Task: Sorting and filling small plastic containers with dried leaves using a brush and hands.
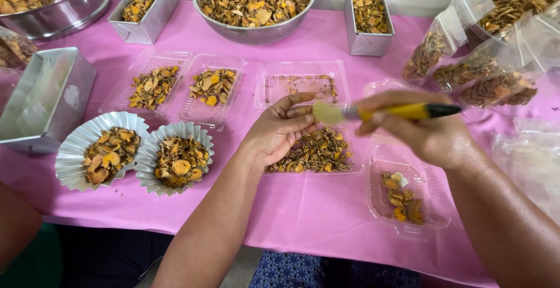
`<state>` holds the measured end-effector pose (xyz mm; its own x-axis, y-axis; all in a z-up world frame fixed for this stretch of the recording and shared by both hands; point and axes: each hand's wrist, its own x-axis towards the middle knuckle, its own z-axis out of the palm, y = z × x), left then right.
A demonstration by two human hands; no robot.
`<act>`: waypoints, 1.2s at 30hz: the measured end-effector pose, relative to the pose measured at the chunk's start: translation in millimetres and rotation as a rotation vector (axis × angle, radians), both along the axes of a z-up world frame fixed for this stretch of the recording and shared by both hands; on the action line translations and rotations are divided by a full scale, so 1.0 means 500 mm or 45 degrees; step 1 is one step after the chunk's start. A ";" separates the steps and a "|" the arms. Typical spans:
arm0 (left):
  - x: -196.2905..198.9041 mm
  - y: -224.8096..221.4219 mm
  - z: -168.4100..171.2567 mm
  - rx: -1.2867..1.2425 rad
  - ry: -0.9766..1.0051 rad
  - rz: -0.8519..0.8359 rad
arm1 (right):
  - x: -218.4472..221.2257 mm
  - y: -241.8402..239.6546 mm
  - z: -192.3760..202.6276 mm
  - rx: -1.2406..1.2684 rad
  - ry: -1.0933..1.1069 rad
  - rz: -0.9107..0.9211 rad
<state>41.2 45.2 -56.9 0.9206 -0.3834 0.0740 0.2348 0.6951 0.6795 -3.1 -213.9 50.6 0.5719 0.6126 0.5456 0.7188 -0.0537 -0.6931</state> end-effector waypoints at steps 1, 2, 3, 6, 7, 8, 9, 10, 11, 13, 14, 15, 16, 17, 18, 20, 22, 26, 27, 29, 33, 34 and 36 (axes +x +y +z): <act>0.001 0.000 -0.005 0.005 -0.003 0.005 | -0.006 -0.004 -0.003 0.005 -0.003 0.005; 0.004 0.001 -0.008 0.064 0.001 0.047 | -0.011 -0.007 -0.006 -0.063 0.182 -0.194; 0.007 0.002 -0.013 0.123 0.006 0.089 | -0.014 -0.010 -0.009 -0.131 0.368 -0.392; 0.006 -0.004 -0.017 0.062 -0.060 0.050 | -0.027 -0.028 -0.010 0.030 0.140 -0.304; 0.006 -0.004 -0.018 0.063 -0.050 0.049 | -0.019 -0.023 -0.013 0.030 0.150 -0.305; 0.005 -0.008 -0.020 0.077 -0.061 0.052 | -0.014 -0.021 -0.016 0.066 -0.004 -0.151; 0.004 -0.012 -0.022 0.091 -0.072 0.055 | -0.009 -0.020 -0.020 0.102 -0.157 0.005; 0.002 -0.013 -0.023 0.093 -0.065 0.048 | -0.023 -0.012 -0.012 0.103 -0.150 -0.002; -0.001 -0.015 -0.023 0.149 -0.024 0.115 | -0.036 -0.004 -0.004 -0.068 -0.144 -0.120; 0.002 -0.009 -0.005 0.215 0.001 0.178 | -0.036 0.000 0.001 -0.229 -0.149 -0.241; -0.003 -0.006 0.003 0.224 0.005 0.210 | -0.028 -0.005 -0.007 -0.244 -0.264 -0.368; -0.008 -0.002 0.011 0.233 0.010 0.241 | -0.021 -0.010 -0.016 -0.259 -0.380 -0.494; -0.009 -0.001 0.010 0.233 0.008 0.242 | -0.018 -0.016 -0.019 -0.258 -0.382 -0.494; -0.009 0.000 0.009 0.227 -0.007 0.234 | -0.015 -0.021 -0.021 -0.219 -0.407 -0.339; -0.009 0.000 0.008 0.220 -0.025 0.225 | -0.013 -0.027 -0.024 -0.183 -0.432 -0.185; -0.002 0.000 -0.003 0.208 -0.032 0.209 | -0.040 -0.003 0.003 -0.200 -0.368 -0.163; 0.003 -0.001 -0.010 0.200 -0.037 0.192 | -0.035 0.004 -0.002 -0.215 -0.299 -0.142; -0.001 -0.006 -0.015 0.300 -0.177 0.235 | 0.005 -0.004 -0.043 -0.164 -0.400 -0.399; -0.003 -0.008 -0.014 0.325 -0.314 0.224 | 0.007 -0.003 -0.044 -0.147 -0.400 -0.426; -0.011 -0.013 -0.001 0.509 -0.361 0.224 | 0.017 0.015 -0.063 -0.165 -0.439 -0.408; -0.043 -0.036 0.022 0.889 -0.692 0.331 | 0.021 0.049 -0.086 -0.194 -0.527 -0.351; -0.046 -0.036 0.026 0.890 -0.693 0.321 | 0.021 0.046 -0.090 -0.192 -0.524 -0.360; -0.055 -0.033 0.035 1.082 -0.906 0.368 | 0.020 0.043 -0.097 -0.295 -0.480 -0.313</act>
<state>13.8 28.8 -39.3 0.8358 -0.3394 0.4315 -0.4848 -0.0874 0.8703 6.7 -192.4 1.9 0.5035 0.6140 0.6079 0.8638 -0.3742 -0.3374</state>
